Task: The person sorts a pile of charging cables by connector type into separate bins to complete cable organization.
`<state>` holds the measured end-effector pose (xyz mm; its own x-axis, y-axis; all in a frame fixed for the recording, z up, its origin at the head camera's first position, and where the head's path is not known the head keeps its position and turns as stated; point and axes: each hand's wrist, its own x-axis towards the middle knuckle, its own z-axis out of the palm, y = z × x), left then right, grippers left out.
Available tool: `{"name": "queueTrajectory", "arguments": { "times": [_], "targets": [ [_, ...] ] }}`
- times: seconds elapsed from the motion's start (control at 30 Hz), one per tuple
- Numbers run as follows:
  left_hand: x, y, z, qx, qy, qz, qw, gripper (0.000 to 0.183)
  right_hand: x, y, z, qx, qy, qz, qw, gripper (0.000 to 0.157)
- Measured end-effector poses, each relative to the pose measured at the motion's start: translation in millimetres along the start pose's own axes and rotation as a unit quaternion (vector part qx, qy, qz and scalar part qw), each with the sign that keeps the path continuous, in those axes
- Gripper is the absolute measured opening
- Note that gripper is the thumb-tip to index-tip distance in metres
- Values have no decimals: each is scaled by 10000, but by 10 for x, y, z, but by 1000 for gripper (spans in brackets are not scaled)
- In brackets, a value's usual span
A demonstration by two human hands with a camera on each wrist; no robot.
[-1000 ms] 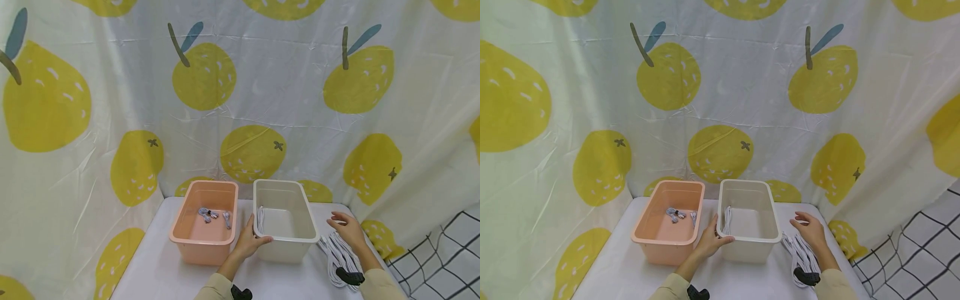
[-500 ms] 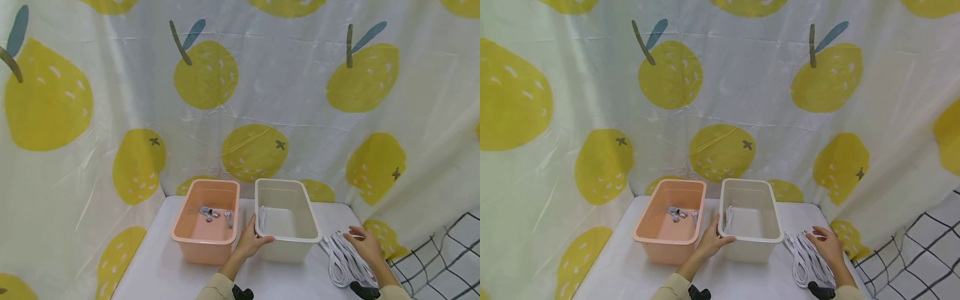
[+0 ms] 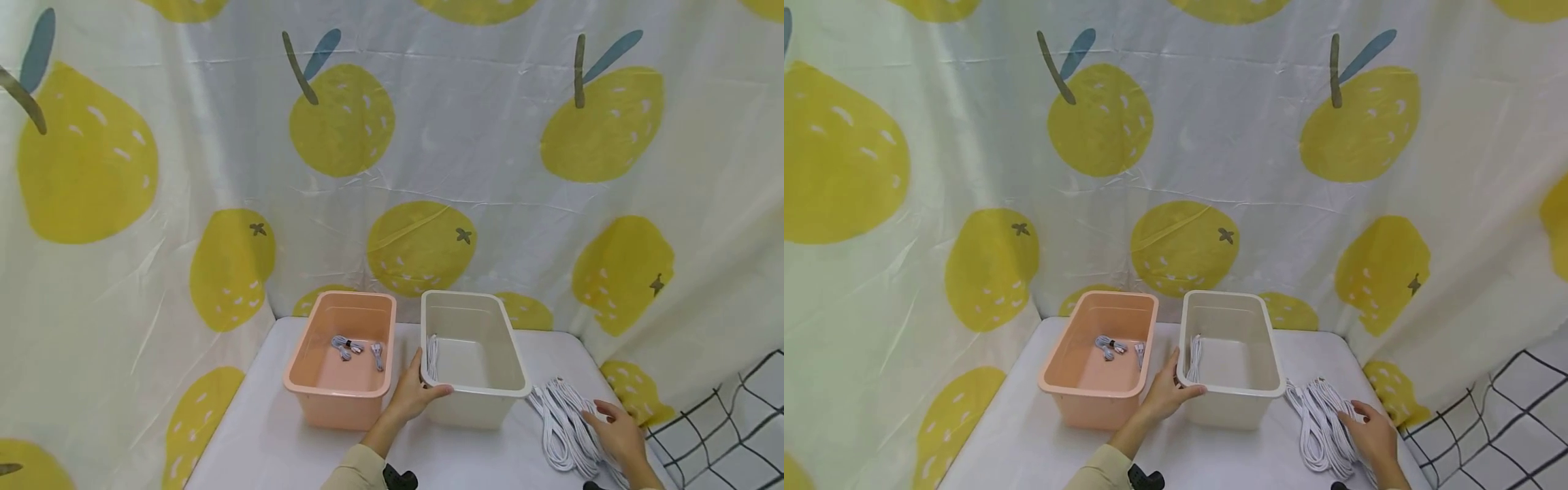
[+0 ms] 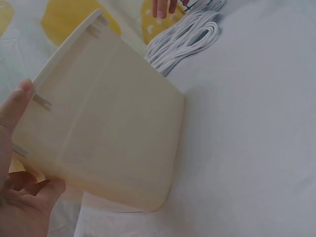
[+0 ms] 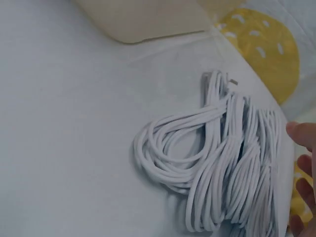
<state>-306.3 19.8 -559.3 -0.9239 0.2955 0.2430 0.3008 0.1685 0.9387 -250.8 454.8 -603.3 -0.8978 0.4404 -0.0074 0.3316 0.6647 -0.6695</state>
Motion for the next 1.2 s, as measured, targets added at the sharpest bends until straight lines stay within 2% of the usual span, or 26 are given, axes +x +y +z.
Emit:
{"name": "queueTrajectory", "arguments": {
  "times": [0.13,0.27,0.43,0.63,0.77,1.07,1.2],
  "targets": [
    [10,17,21,37,-8,3,10000,112,-42,129,54,-502,-288,330,9978,71],
    [-3,21,45,32,17,33,10000,112,-102,218,107,-870,-545,813,9914,75],
    [-20,28,42,150,50,-1,9999,112,-127,190,158,-883,-365,1041,9900,64],
    [5,42,25,168,19,-67,9998,113,-118,53,172,-900,-55,1101,9898,46],
    [-2,45,22,187,34,-107,9998,113,-124,0,150,-924,45,1009,9906,42],
    [-20,34,14,172,79,-131,9997,113,-109,-34,96,-1014,-424,1066,9882,49],
    [-18,8,10,126,93,-248,9996,114,-84,-36,100,-985,-492,1070,9881,50]
  ]
}}
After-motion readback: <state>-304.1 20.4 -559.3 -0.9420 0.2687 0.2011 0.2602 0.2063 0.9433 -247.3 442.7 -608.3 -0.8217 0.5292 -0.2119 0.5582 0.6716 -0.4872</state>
